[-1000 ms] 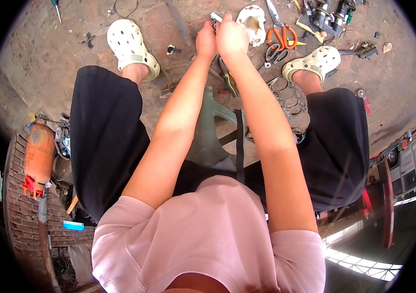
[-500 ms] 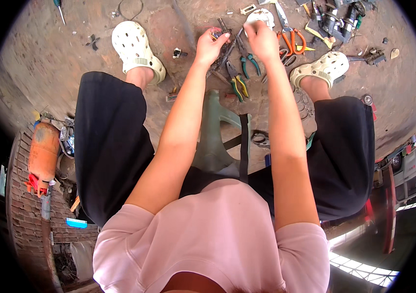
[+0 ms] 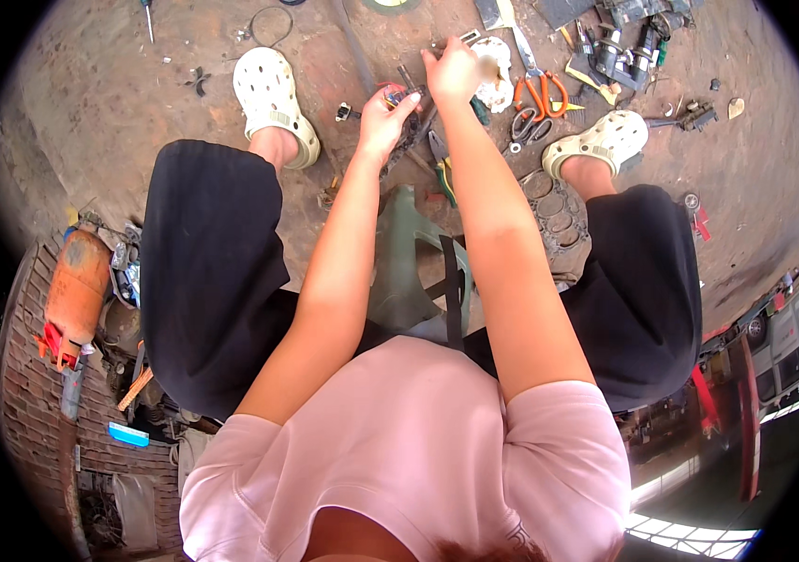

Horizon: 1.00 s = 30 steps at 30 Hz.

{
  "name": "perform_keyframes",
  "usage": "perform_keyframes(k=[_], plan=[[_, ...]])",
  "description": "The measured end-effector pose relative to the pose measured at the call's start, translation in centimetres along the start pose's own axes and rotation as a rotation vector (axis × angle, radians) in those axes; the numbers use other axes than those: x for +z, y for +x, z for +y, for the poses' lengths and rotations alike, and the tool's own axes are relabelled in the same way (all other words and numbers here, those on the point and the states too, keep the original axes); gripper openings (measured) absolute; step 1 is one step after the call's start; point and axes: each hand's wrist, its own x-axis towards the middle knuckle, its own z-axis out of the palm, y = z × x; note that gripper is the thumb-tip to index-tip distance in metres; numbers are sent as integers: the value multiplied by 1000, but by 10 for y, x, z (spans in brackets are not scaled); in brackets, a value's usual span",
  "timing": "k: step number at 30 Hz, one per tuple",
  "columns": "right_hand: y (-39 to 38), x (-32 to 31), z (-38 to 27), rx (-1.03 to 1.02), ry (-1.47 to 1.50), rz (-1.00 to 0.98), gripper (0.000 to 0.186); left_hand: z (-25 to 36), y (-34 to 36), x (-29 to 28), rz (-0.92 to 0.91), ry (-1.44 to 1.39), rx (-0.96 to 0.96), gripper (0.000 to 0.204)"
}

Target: The person sits on the ground and uses pliers to strip and cut wires on a small electronic component. They also use a sanding block to smooth a metal piece and continue manipulating the wires and component throughout the clip.

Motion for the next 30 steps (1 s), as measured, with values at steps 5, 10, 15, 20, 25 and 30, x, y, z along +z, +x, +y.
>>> perform_keyframes(k=[5,10,15,20,25,30], plan=[[10,6,-7,144,-118,-56,30,8,8,3,73,67,-24,22],[-13,-46,-2,537,1638,-471,13,-15,27,5,209,175,102,28],[-63,-122,-19,176,2074,-804,19,6,13,15,138,451,88,39],[-97,-168,-30,-2,2084,-855,20,31,-6,31,373,587,268,42],[-121,-199,-29,287,1853,-481,18,45,-15,43,220,440,333,29],[-128,-166,42,610,1301,-72,19,17,27,63,70,657,342,29]])
